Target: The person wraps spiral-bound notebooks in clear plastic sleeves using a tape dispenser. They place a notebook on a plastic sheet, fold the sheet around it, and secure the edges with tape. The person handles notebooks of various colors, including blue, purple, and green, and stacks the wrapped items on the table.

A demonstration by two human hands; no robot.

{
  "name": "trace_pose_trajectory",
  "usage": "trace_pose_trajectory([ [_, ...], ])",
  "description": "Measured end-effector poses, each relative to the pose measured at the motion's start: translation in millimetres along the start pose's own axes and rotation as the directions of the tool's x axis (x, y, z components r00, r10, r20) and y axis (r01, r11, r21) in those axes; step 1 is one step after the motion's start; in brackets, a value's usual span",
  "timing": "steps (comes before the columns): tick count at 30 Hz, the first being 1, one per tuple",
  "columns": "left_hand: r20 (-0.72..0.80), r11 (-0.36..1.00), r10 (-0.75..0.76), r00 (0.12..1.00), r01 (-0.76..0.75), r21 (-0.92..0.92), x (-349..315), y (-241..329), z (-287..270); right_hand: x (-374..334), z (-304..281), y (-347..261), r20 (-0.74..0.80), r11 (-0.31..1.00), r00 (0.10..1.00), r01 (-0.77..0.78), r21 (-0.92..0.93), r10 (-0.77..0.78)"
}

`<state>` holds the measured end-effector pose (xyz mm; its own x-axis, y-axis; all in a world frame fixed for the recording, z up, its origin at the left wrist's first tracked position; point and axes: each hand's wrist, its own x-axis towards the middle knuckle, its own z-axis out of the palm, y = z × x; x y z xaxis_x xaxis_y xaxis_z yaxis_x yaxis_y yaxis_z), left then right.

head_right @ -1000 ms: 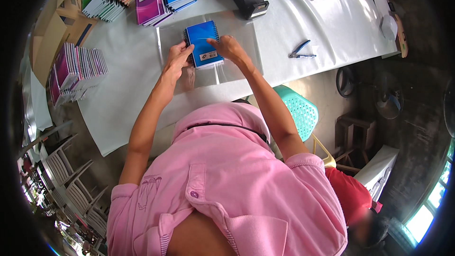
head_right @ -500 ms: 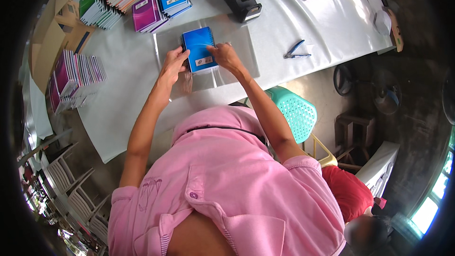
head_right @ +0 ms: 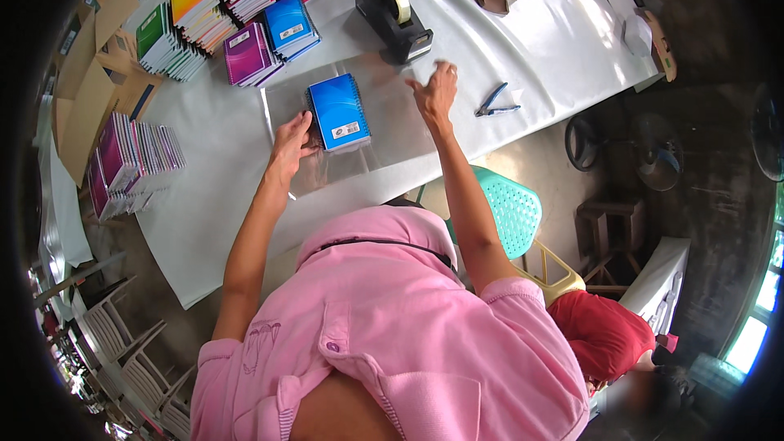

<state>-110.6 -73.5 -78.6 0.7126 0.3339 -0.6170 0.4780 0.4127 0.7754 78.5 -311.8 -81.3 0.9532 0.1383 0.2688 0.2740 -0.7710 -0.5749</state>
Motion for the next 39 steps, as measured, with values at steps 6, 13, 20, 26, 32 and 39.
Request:
trace_pose_trajectory([
  [6,0.078,0.994,0.036,0.996,-0.044,0.096,-16.7,14.3,6.7,58.8,29.1,-9.0,0.101,0.982,0.991,-0.104,0.160,0.088],
  [13,0.101,0.995,0.045,0.994,-0.053,0.079,-20.1,20.6,19.7,62.5,19.6,63.9,0.138,0.960,0.975,0.198,-0.200,-0.173],
  [20,0.042,0.998,0.051,0.998,-0.053,0.042,-25.6,18.1,19.7,-36.6,0.1,9.8,0.306,0.951,0.915,-0.190,-0.244,0.262],
  [26,0.071,0.998,0.050,0.996,-0.054,0.045,-21.7,15.5,16.8,-35.6,-17.6,2.6,0.159,0.958,0.948,-0.284,0.037,0.274],
  [32,0.079,0.995,0.065,0.995,-0.070,0.064,-19.6,15.7,18.0,-46.7,-1.5,17.3,0.066,1.000,0.998,0.006,-0.001,-0.006],
  [39,0.047,0.978,0.187,0.981,-0.190,0.087,-12.5,2.2,16.9,-44.3,-24.1,-13.7,0.136,0.986,0.989,0.073,-0.148,-0.053],
])
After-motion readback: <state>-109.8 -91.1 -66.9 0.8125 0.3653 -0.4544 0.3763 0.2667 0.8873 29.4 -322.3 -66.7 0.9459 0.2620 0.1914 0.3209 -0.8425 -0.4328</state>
